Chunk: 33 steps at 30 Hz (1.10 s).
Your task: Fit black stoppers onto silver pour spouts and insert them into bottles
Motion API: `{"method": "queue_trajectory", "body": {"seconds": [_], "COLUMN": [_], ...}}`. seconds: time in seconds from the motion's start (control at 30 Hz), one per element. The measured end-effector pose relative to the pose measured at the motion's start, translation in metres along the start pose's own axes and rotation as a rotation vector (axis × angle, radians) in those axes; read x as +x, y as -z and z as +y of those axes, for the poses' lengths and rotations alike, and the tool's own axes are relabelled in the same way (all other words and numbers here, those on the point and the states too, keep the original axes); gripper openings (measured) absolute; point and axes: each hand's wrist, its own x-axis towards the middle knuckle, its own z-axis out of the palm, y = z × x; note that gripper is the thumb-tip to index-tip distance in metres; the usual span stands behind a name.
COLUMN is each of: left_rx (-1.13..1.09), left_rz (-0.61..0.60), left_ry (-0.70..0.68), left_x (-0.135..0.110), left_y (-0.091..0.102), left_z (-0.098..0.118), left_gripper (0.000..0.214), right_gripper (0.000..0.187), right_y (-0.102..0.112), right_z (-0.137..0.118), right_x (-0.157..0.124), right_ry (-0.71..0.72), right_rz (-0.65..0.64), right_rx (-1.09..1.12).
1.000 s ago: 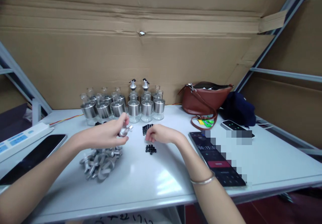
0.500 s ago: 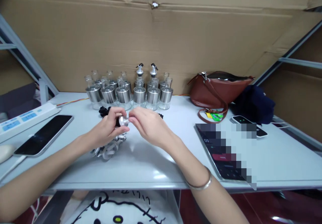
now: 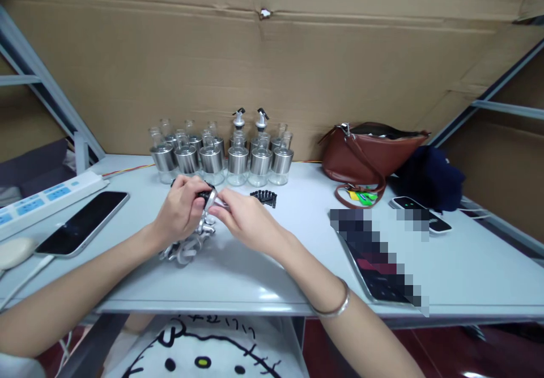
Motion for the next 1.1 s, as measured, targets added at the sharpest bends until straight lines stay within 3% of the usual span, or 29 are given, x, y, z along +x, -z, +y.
{"method": "queue_trajectory", "body": {"seconds": [0.17, 0.3, 0.47, 0.6, 0.9, 1.0, 1.1], "left_rx": [-0.063, -0.082, -0.173, -0.315, -0.823, -0.703, -0.339], "left_rz": [-0.064, -0.096, -0.192, -0.291, -0.513, -0.517, -0.392], "left_ry": [-0.025, -0.016, 0.227, 0.399, 0.65, 0.588, 0.298], "left_x": [0.003, 0.01, 0.018, 0.02, 0.018, 0.02, 0.022], "left_y": [0.006, 0.013, 0.018, 0.019, 0.018, 0.021, 0.023], "left_z": [-0.007, -0.012, -0.009, -0.004, 0.004, -0.002, -0.013], "left_gripper": [0.041, 0.048, 0.051, 0.048, 0.054, 0.054, 0.054], "right_gripper": [0.03, 0.028, 0.031, 0.025, 0.026, 0.027, 0.028], "right_y": [-0.005, -0.007, 0.002, 0.008, 0.011, 0.008, 0.002], "right_z": [-0.009, -0.009, 0.0, 0.005, 0.012, 0.014, 0.014], "right_x": [-0.003, 0.0, 0.009, 0.01, 0.002, 0.004, 0.008], "right_ry": [-0.02, 0.056, 0.36, 0.537, 0.517, 0.478, 0.399], "right_rz": [-0.085, 0.008, 0.158, 0.259, 0.226, 0.255, 0.256], "right_rx": [0.141, 0.016, -0.496, -0.734, -0.68, -0.625, -0.537]}}
